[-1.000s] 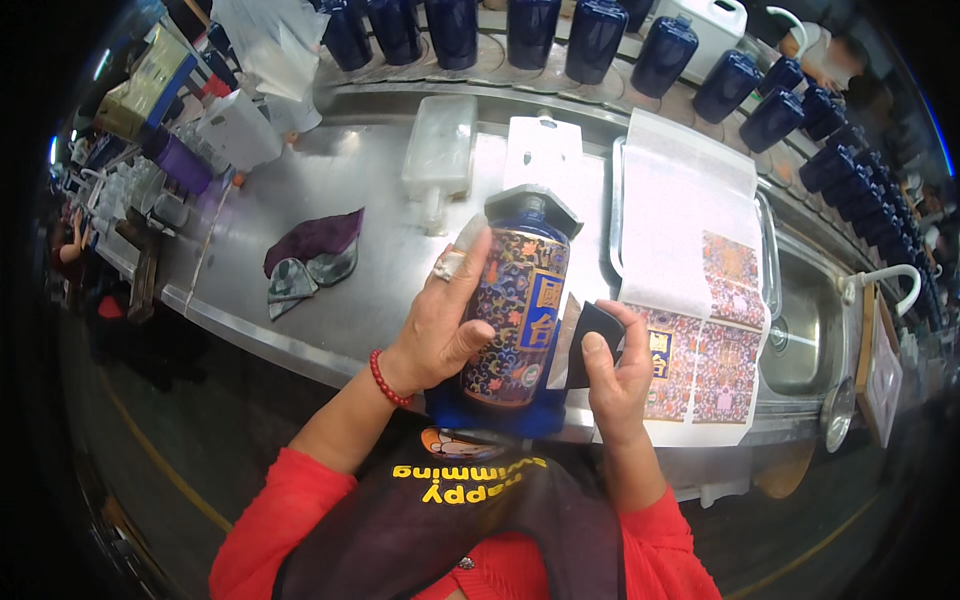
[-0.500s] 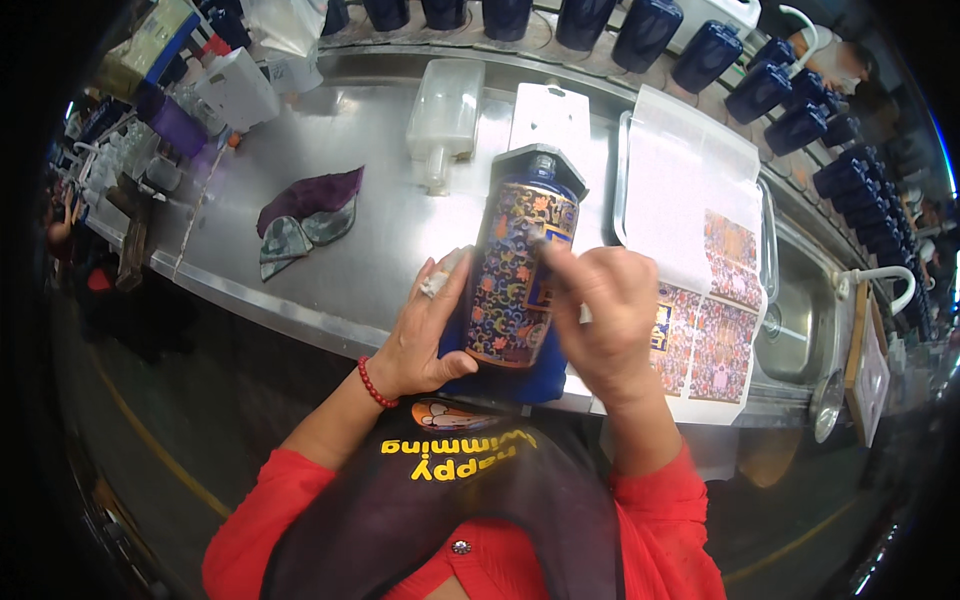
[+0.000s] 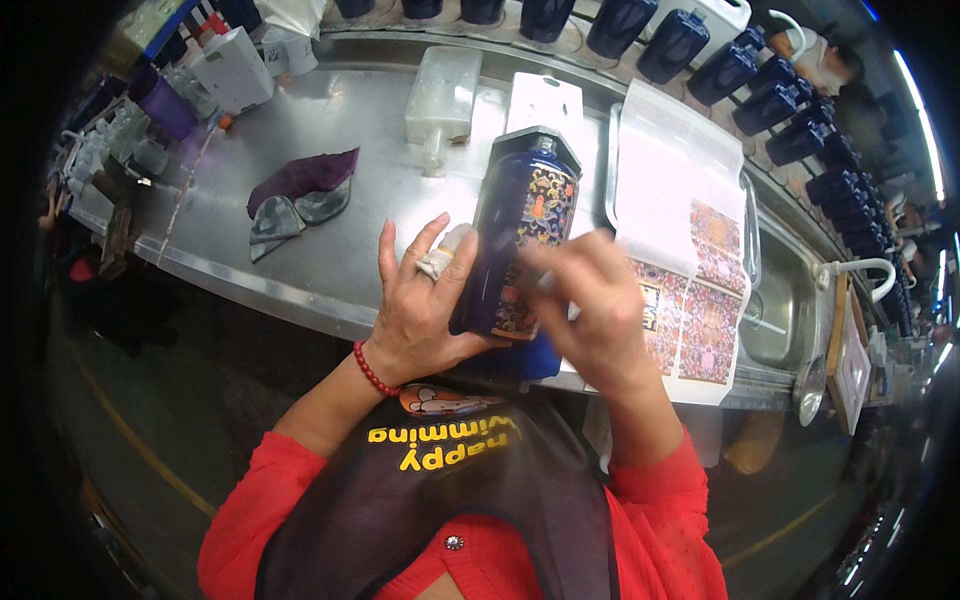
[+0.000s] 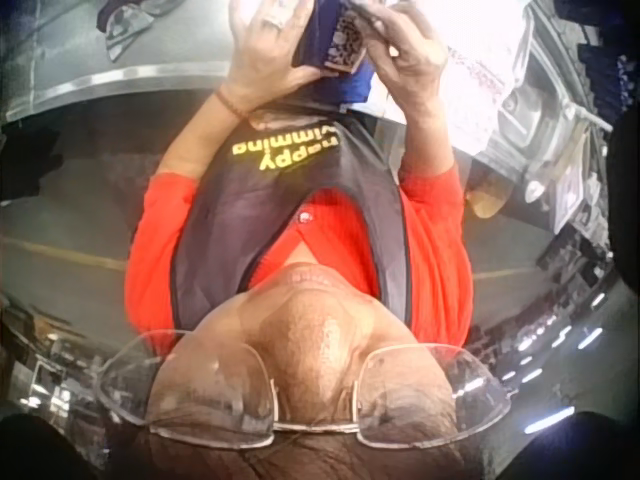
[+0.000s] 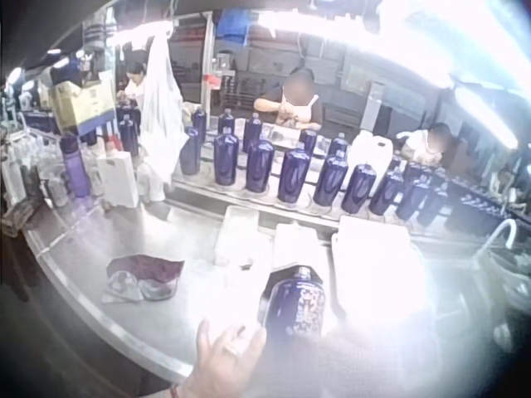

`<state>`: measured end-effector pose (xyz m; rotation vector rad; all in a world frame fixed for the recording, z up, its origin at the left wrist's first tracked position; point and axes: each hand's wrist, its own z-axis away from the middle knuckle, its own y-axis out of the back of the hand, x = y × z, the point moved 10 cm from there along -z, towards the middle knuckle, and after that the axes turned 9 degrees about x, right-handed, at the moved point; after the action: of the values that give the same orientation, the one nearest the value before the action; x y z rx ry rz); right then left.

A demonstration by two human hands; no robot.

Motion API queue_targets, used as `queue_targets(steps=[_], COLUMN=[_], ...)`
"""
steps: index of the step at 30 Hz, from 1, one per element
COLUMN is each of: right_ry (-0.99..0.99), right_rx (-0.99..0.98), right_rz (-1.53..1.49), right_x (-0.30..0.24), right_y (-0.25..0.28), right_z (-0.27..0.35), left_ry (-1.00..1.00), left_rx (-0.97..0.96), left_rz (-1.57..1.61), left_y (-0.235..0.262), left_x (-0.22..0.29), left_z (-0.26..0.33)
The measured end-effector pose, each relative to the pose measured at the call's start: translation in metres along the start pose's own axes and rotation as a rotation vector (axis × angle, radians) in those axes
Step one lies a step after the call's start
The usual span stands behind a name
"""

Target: The person applies small decorative stickers to a blue cylindrical container, smoothing each sticker with fingers and a small tool. The container is rotated to access different areas while the person works at a stainless steel workstation.

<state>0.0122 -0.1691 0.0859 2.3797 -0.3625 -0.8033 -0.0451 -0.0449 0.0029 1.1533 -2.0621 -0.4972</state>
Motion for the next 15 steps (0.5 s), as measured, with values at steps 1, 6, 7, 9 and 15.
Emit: queue_targets(steps=[1,6,7,9,15], right_ry=[-0.023,-0.005,-0.184,-0.525,-0.441], right_rx=[0.102,-0.307,-0.204,0.08,-0.031], right_rz=[0.216,-0.27,-0.27,0.029,-0.233], right_x=[0.004,-0.014,0.005,0.048,0.047], right_y=[0.01,-0.027,-0.018,0.009,-0.008], right_z=[0.0,0.019,0.016,0.026,0.051], left_ry=[0.01,0.022,0.04,0.083,0.079], left_rx=[0.003,-0.004,-0.01,-0.011,-0.022], left_rz=[0.018,0.035,0.057,0.095,0.049], left_y=[-0.001,-0.006,-0.007,-0.009,-0.009], left_x=[-0.001,-0.006,-0.006,-0.007,-0.005], left_z=[0.001,0.006,0.007,0.008,0.008])
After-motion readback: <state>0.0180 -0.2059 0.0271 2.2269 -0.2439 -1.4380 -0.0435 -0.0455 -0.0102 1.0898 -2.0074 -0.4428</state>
